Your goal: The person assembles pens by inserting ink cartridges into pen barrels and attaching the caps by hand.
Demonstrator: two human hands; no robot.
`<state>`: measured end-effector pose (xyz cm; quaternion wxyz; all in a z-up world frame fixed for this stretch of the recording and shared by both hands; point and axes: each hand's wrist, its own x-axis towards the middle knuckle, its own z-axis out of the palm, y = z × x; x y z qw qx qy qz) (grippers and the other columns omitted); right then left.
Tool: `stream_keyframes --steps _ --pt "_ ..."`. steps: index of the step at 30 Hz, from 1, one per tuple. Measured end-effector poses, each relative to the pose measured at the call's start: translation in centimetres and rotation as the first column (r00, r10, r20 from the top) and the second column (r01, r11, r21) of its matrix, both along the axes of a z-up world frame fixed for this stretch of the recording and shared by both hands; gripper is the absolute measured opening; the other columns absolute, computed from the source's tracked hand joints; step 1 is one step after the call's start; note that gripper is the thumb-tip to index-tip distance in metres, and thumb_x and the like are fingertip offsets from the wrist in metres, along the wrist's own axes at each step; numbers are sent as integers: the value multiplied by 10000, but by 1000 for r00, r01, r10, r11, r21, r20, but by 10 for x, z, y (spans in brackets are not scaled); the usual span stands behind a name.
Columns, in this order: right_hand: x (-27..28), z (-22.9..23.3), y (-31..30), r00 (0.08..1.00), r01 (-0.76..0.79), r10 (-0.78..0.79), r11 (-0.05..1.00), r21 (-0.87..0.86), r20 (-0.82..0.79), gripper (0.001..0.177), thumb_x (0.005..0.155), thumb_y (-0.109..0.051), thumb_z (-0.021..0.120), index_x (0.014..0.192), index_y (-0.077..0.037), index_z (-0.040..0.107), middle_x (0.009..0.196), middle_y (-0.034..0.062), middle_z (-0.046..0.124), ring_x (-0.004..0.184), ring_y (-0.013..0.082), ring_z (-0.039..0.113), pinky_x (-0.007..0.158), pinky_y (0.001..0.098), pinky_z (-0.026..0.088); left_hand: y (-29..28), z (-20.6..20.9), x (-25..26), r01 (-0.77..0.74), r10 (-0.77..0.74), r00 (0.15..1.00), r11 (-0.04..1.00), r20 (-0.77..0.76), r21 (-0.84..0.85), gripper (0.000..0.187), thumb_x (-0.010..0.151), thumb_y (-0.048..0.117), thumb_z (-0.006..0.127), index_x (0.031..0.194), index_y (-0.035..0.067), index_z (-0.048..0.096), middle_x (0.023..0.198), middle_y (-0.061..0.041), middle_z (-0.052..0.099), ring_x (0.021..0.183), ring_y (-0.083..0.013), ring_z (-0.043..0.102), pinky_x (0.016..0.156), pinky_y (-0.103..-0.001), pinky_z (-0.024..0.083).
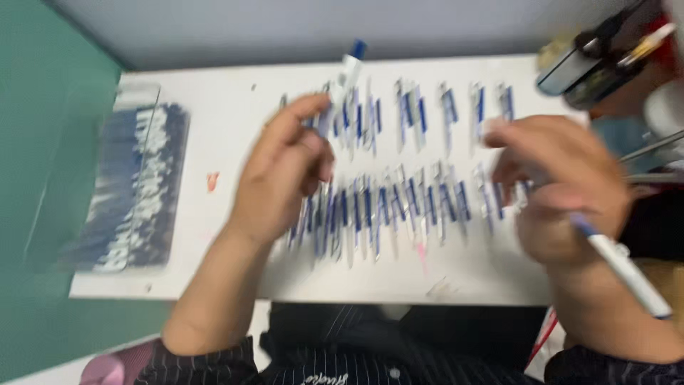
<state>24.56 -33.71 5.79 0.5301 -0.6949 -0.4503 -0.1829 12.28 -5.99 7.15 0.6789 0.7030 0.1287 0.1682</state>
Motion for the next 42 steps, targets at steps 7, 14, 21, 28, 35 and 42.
stream_keyframes --steps 7,14,21,28,35,42 --pt "47 40 37 963 -252 269 927 -280 25 304 1017 -146 553 1233 27 680 1112 169 758 1050 317 758 947 404 588 -8 -25 28 -49 12 988 971 155 235 387 1093 270 441 1428 96 527 746 -25 552 660 -106 550 718 -254 477" --pt "78 24 75 970 -239 241 915 -326 -36 214 967 -95 646 1155 -26 722 1082 129 771 964 253 748 838 333 574 12 -17 25 -147 71 984 846 165 513 274 1019 143 563 1270 50 619 1076 -85 710 855 -160 754 809 -279 573" --pt "42 21 83 966 -239 216 955 -178 -141 299 929 9 704 1201 111 635 1112 267 730 978 304 763 859 329 628 -5 3 31 63 -96 989 960 109 273 298 1043 142 502 1324 64 560 789 20 545 638 -94 474 588 -272 382" --pt "28 42 76 955 91 -52 989 120 -293 318 1028 -20 589 1279 172 556 1204 387 663 825 318 685 770 342 599 -10 47 54 144 -179 964 974 199 176 298 1022 134 544 1307 51 570 1141 -64 719 1058 -146 714 951 -292 574" --pt "17 42 64 945 -46 86 990 131 -317 294 932 -110 640 1152 83 608 1114 287 704 765 236 759 630 267 706 -20 13 62 264 -243 960 951 139 -161 324 1052 137 470 1351 18 501 948 -108 674 596 -116 502 580 -247 468" --pt "18 43 71 923 -130 109 991 -33 -370 275 931 -63 625 1149 104 645 1162 304 720 682 242 745 653 274 650 -21 -9 58 380 -350 925 828 149 -412 403 1069 171 386 1421 8 494 865 -228 675 480 -157 461 485 -272 414"
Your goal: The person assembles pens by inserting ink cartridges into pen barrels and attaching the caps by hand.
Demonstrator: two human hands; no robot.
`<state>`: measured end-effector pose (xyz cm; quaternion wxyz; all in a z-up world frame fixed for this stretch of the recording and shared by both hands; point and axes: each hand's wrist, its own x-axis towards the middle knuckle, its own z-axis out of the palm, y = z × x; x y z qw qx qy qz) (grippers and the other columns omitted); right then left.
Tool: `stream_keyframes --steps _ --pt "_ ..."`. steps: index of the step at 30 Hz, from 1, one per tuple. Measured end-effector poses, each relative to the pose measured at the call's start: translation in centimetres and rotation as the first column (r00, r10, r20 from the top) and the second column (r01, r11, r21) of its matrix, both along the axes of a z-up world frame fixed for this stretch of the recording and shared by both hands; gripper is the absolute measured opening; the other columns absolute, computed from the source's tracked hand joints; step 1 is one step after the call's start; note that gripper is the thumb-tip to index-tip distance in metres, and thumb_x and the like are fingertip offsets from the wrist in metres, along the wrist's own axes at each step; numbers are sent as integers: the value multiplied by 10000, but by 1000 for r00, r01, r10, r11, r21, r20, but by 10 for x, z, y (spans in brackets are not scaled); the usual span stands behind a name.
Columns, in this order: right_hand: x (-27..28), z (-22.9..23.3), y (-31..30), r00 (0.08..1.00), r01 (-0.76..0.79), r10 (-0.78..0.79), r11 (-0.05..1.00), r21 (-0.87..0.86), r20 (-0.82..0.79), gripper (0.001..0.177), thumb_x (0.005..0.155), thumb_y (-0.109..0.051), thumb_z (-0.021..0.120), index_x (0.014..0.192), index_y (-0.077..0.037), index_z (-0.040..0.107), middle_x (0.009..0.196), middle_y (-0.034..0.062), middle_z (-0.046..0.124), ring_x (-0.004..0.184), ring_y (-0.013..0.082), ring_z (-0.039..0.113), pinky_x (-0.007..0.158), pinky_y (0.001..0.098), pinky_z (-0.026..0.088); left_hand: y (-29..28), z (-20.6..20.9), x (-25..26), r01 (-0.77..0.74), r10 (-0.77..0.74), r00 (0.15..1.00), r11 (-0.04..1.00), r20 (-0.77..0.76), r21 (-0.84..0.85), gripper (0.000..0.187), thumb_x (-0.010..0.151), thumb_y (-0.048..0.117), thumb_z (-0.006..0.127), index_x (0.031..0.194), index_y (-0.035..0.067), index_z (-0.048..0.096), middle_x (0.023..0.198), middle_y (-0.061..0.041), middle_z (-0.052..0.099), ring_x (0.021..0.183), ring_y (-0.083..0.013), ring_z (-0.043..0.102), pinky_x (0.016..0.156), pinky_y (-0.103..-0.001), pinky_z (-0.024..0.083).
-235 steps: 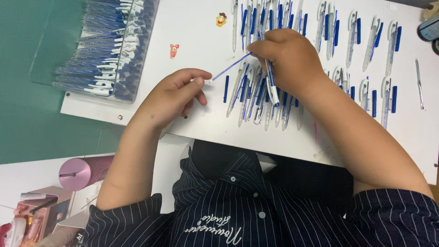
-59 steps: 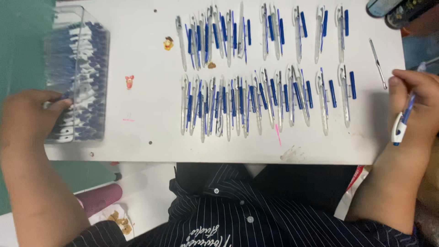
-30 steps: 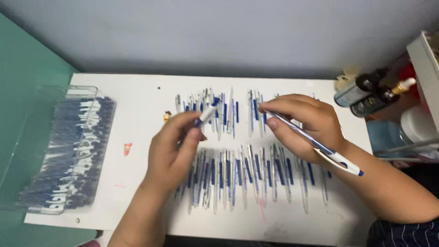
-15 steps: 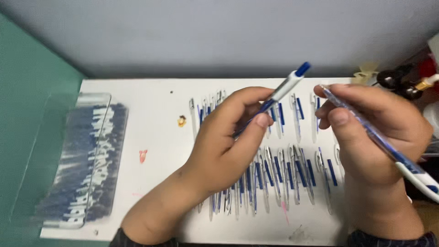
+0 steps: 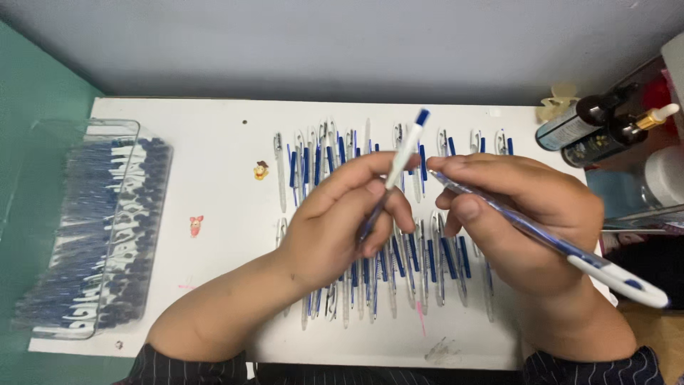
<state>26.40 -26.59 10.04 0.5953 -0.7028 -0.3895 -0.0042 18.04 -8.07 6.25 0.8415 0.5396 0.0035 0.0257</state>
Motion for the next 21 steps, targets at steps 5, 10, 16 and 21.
stream_keyframes --steps 5,10,16,21 --pt "3 -2 4 997 -42 40 999 -27 -62 240 919 -31 642 1140 57 668 1148 267 739 738 221 770 520 220 625 -1 0 0 60 -63 998 993 -18 -103 428 1073 228 443 1437 6 480 805 -167 643 459 -140 426 442 -262 372" --pt "8 -7 4 982 -97 116 987 -128 148 208 897 -27 713 1094 40 696 1147 212 738 1205 387 763 1060 392 618 2 8 -1 27 -25 999 997 23 -66 462 1089 265 390 1449 -13 473 880 -228 683 474 -167 447 454 -273 391" --pt "8 -15 7 968 -88 122 983 -161 219 236 918 -14 726 1150 23 707 1214 223 717 1181 329 729 1094 402 589 -5 1 -1 22 -20 1000 992 16 -124 520 1092 234 381 1545 -20 414 917 -288 694 512 -221 499 460 -295 426" --pt "4 -12 8 964 -77 126 975 -209 234 230 920 -40 730 1147 -2 712 1216 219 729 1179 319 733 1096 395 574 -6 -7 0 13 -9 1000 985 26 -174 497 1087 223 395 1526 -7 431 1048 -320 678 479 -238 496 453 -302 428"
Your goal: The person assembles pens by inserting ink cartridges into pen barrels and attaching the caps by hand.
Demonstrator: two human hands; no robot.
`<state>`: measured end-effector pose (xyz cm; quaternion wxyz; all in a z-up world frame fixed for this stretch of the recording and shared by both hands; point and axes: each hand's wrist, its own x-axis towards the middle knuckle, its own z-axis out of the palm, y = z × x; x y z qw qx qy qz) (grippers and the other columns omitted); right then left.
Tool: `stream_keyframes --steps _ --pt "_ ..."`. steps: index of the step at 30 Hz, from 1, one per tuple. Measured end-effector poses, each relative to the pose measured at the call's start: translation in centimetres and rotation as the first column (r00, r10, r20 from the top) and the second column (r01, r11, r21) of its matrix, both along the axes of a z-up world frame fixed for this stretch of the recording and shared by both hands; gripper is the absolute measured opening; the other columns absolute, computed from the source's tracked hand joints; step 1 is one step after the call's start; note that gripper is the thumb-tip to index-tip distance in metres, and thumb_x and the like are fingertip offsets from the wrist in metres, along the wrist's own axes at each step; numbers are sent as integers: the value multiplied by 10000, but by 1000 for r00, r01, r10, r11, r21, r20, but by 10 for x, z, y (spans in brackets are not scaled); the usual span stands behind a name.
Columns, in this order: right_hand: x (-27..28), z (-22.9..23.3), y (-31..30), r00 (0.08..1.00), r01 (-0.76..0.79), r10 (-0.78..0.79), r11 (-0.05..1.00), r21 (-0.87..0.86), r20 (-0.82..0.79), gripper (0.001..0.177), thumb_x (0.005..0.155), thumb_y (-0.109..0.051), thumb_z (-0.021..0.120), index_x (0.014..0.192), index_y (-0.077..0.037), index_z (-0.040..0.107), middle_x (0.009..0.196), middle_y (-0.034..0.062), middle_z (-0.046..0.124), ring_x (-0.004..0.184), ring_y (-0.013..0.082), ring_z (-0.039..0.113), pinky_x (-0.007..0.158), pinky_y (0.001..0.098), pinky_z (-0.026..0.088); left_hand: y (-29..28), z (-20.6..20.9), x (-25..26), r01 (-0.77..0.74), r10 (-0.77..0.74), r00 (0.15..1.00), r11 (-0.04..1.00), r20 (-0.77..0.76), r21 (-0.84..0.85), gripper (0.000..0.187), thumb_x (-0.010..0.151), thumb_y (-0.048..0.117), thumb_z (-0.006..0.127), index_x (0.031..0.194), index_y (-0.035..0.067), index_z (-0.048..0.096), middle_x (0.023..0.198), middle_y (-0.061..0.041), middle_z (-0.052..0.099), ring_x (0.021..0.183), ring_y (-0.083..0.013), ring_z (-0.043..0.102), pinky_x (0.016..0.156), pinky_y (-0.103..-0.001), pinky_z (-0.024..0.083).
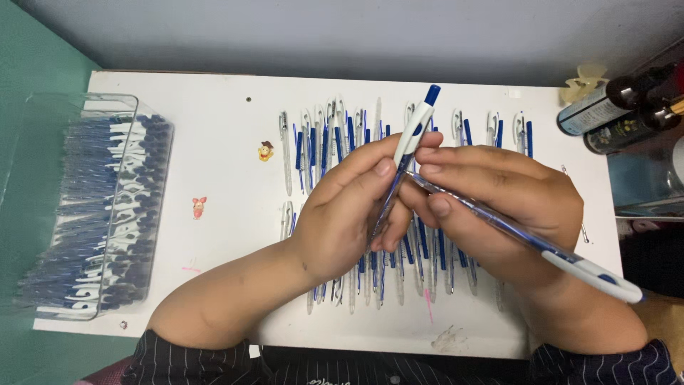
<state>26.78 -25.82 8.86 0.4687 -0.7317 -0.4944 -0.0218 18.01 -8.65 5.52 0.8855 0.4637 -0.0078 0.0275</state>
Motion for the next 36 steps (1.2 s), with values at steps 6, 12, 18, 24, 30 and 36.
stream_keyframes --steps 6,12,18,24,30,36 --pt "0 -6 -5 1000 -5 5 1000 -1 -12 252 953 -67 690 1196 0 683 1261 214 712 1179 318 732 1073 382 574 0 0 -4 -17 14 999 994 33 106 492 1105 234 389 1545 18 433 914 -239 720 529 -199 515 521 -274 448" --pt "-1 -4 -6 998 5 -4 1000 -23 57 271 953 -23 716 1221 -20 671 1262 210 714 1169 326 736 1062 384 572 -5 -9 -4 -104 75 984 979 164 174 427 1130 158 396 1541 47 419 1567 -251 528 581 -200 553 557 -259 503" --pt "-1 -6 0 990 19 -21 1000 18 141 203 965 6 713 1165 27 689 1193 225 728 1120 349 748 1049 417 588 -5 1 -3 -136 91 984 935 150 328 478 1116 222 371 1541 12 422 1247 -163 609 614 -157 564 588 -241 510" --pt "2 -14 5 994 71 -72 997 22 80 198 967 16 688 1163 35 697 1205 236 731 1150 343 742 1063 406 581 -8 -9 -1 -198 144 976 894 161 402 476 1125 227 372 1564 46 391 878 -119 642 612 -133 512 616 -244 480" --pt "21 -33 15 891 187 -16 923 336 -453 457 1121 -346 457 1353 42 520 965 233 692 822 283 746 618 292 584 -6 3 -2 -55 39 997 957 64 285 366 1103 201 357 1445 72 359 779 -119 637 492 -117 408 477 -251 378" --pt "12 -3 17 854 184 -72 968 170 -516 424 1059 -350 476 1196 34 592 1086 257 732 957 275 753 659 260 578 -9 0 -1 112 -107 994 963 -32 244 364 1098 254 356 1348 21 482 808 -195 690 437 -137 404 470 -245 385"
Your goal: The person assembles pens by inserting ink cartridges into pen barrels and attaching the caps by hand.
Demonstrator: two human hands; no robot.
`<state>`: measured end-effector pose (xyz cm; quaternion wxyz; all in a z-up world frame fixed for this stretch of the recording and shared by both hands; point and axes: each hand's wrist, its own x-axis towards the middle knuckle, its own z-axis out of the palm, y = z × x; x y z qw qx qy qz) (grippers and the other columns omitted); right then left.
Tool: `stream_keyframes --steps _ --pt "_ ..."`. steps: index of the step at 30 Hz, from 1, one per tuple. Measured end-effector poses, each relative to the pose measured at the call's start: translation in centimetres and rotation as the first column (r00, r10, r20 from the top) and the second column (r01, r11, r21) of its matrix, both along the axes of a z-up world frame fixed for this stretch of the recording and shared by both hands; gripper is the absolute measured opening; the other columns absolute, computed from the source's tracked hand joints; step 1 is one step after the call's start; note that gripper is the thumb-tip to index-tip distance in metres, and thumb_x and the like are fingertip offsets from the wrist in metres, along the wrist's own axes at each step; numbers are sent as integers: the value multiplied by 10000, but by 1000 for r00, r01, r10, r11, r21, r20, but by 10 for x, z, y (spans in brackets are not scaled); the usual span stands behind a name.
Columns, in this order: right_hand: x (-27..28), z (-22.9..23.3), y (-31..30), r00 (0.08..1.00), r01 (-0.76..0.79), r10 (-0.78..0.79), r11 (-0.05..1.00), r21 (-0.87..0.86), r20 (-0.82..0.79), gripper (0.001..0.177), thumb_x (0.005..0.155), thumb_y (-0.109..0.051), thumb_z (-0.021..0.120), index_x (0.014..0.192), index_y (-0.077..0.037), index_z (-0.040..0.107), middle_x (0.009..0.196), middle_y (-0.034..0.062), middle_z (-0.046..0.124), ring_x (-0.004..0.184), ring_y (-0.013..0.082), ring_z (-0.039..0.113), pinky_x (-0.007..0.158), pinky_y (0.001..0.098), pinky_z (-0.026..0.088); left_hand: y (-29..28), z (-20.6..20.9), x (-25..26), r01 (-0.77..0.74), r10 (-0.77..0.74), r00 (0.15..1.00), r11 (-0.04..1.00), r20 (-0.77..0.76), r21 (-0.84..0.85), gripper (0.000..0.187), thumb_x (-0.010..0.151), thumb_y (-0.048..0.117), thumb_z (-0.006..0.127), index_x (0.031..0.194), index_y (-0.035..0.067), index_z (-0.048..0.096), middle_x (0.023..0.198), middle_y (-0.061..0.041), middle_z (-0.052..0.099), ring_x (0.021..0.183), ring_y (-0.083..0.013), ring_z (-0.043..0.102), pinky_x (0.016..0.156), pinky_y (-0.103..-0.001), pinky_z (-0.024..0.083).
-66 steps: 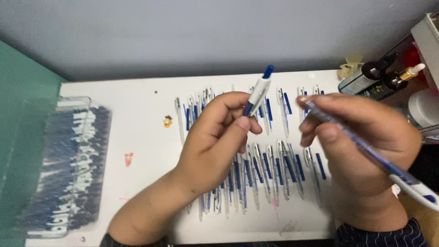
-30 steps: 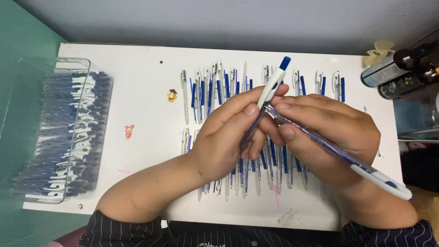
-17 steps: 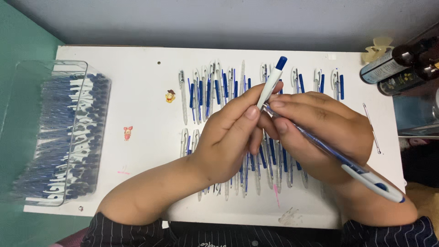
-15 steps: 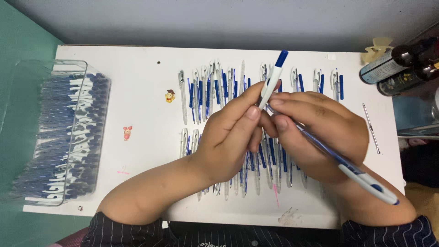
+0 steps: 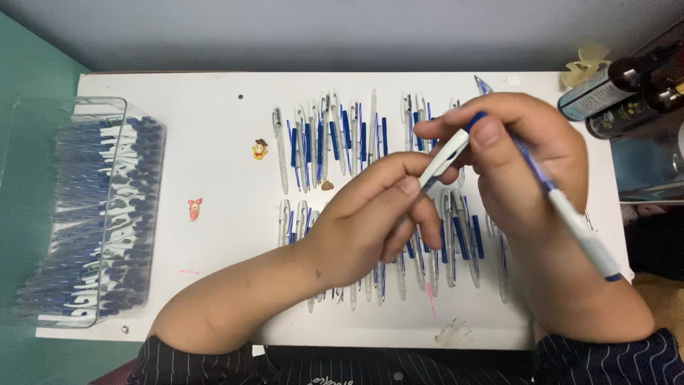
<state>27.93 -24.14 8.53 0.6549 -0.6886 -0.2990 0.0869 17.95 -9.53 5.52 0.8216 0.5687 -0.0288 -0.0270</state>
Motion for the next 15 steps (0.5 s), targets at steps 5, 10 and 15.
stream_keyframes --steps 5,10,15 --pt "10 -8 -3 1000 12 -12 997 80 -7 289 1076 -278 515 1048 6 559 1047 246 727 729 220 663 609 238 529 1 0 3 37 -33 993 999 -109 30 622 1039 489 309 1554 143 350 653 -165 623 505 -169 474 501 -273 347" --pt "13 -9 -5 999 -11 17 993 121 -46 278 1091 -274 525 1102 3 550 1180 249 722 943 204 719 622 208 576 9 3 12 27 -12 997 979 -76 201 382 1068 274 397 1354 47 510 892 -123 743 542 -157 595 505 -265 518" --pt "7 -6 1 989 -103 109 992 71 -96 297 1051 -332 526 1065 -40 576 1244 263 723 921 229 714 788 277 594 18 15 15 62 -49 983 996 -177 67 395 969 312 347 1229 70 518 909 -169 710 475 -173 530 422 -280 450"
